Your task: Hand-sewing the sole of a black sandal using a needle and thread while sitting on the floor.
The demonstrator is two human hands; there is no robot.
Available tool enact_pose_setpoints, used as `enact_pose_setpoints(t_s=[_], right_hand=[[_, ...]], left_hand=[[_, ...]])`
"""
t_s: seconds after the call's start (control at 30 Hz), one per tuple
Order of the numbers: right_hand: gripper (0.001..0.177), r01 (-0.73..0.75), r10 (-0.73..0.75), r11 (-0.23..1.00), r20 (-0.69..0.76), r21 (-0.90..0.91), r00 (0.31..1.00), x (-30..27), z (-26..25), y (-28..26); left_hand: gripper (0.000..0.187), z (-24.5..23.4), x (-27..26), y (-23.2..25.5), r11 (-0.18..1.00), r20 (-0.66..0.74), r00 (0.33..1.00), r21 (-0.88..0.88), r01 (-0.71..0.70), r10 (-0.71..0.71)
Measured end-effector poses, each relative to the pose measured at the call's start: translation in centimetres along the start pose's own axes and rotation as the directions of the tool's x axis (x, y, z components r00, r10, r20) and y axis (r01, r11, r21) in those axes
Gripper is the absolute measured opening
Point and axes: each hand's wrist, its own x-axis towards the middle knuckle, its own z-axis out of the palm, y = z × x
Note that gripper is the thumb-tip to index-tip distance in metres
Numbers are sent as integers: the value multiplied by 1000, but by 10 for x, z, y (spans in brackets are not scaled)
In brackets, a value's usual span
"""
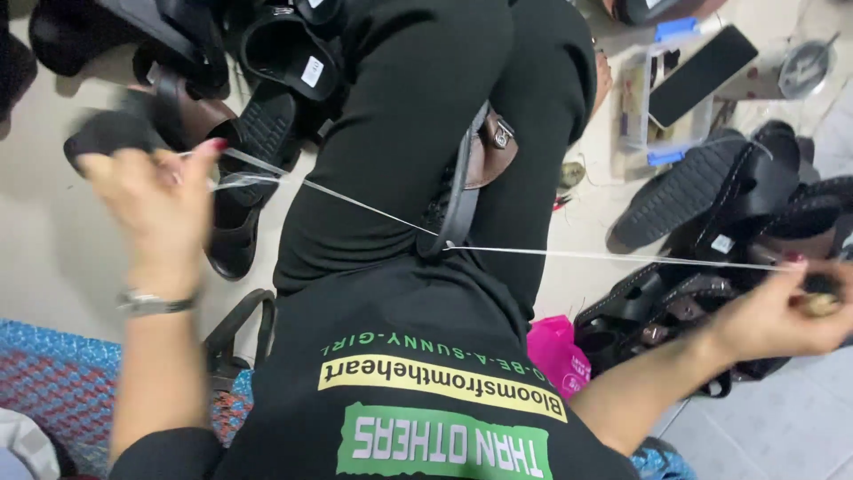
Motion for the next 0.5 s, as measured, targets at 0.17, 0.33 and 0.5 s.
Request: enact_pose_setpoints(t_s=[0.17, 0.33, 0.5], right_hand=[[51, -74, 64, 997, 564, -5, 823, 31, 49, -154], [38, -448, -130, 826, 889, 343, 440, -22, 91, -173], [23, -928, -53, -26, 927, 371, 372, -70, 106, -153]], left_hand=[[18, -4, 31, 99, 962, 425, 888, -265, -60, 173], [33, 17, 2, 123, 938, 881, 446, -275, 210, 158], [38, 26, -11, 136, 196, 864, 341, -432, 880, 369]])
